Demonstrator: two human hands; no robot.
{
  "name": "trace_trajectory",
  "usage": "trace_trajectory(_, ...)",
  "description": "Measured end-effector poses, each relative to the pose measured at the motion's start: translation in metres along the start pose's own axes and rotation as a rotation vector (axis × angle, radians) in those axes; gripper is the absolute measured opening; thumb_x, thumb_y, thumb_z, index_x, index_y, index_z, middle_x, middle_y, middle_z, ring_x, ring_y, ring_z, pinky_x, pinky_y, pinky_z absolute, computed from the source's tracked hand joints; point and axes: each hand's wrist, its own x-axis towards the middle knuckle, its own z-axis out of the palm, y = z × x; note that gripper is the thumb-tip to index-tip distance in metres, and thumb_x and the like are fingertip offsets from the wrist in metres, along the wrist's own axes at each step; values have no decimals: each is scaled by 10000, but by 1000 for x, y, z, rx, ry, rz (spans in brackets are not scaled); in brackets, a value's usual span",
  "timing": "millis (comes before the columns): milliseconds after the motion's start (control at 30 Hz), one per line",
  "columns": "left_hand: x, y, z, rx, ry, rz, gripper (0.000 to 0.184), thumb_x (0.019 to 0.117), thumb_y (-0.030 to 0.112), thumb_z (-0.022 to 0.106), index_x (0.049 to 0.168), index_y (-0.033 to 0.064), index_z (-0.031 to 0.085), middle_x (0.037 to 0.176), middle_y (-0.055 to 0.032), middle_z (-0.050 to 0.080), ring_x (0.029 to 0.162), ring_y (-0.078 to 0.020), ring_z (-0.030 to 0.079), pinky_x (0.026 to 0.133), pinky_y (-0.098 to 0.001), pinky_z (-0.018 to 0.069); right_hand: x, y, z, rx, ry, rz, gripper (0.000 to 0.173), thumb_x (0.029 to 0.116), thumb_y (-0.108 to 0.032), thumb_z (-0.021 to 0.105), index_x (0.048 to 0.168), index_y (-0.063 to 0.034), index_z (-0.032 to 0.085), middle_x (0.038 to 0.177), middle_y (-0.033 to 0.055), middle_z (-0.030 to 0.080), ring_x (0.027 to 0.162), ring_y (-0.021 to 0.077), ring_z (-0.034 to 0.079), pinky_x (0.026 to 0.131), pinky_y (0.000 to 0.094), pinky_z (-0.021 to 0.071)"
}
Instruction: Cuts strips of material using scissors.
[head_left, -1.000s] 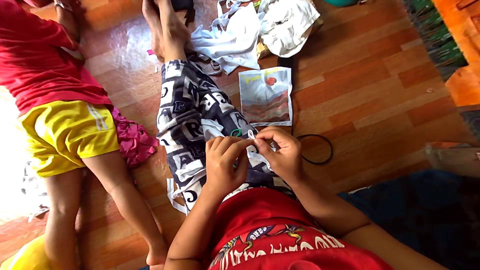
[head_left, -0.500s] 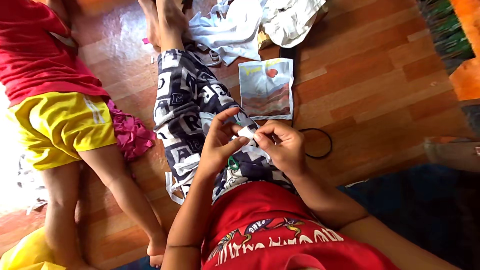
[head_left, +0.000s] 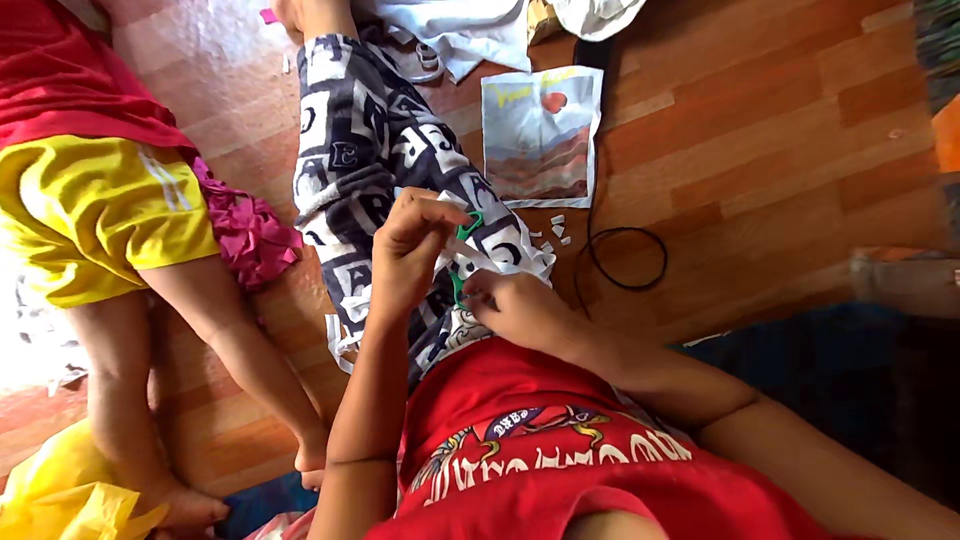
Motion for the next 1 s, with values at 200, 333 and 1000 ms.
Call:
trace_trajectory(200,0,5,2,-73,71,-52,336,971,-29,555,1276,111,540,1046,102,656,940,-25,646,873,-264,563,13,15,37,-313,127,-8,238,865,-110,728,1055,32,701,1043,247,675,954,447,666,754,573,553)
trace_trajectory(333,0,3,1,-112,111,-42,406,966,-31,552,1320,142,457,972,120,643,913,-38,648,872,-295,567,20,13,29,-333,119,47,519,795,-223,832,1215,31,662,1306,276,589,1129,487,585,868,619,502)
trace_trajectory(1000,-2,-2,-6,-86,136,116,235,992,25,566,990,237,667,1031,110,632,999,-29,621,906,-261,551,52,2,-7,-638,-212,150,496,737,-116,850,1187,6,681,1316,257,578,1232,476,519,961,644,424)
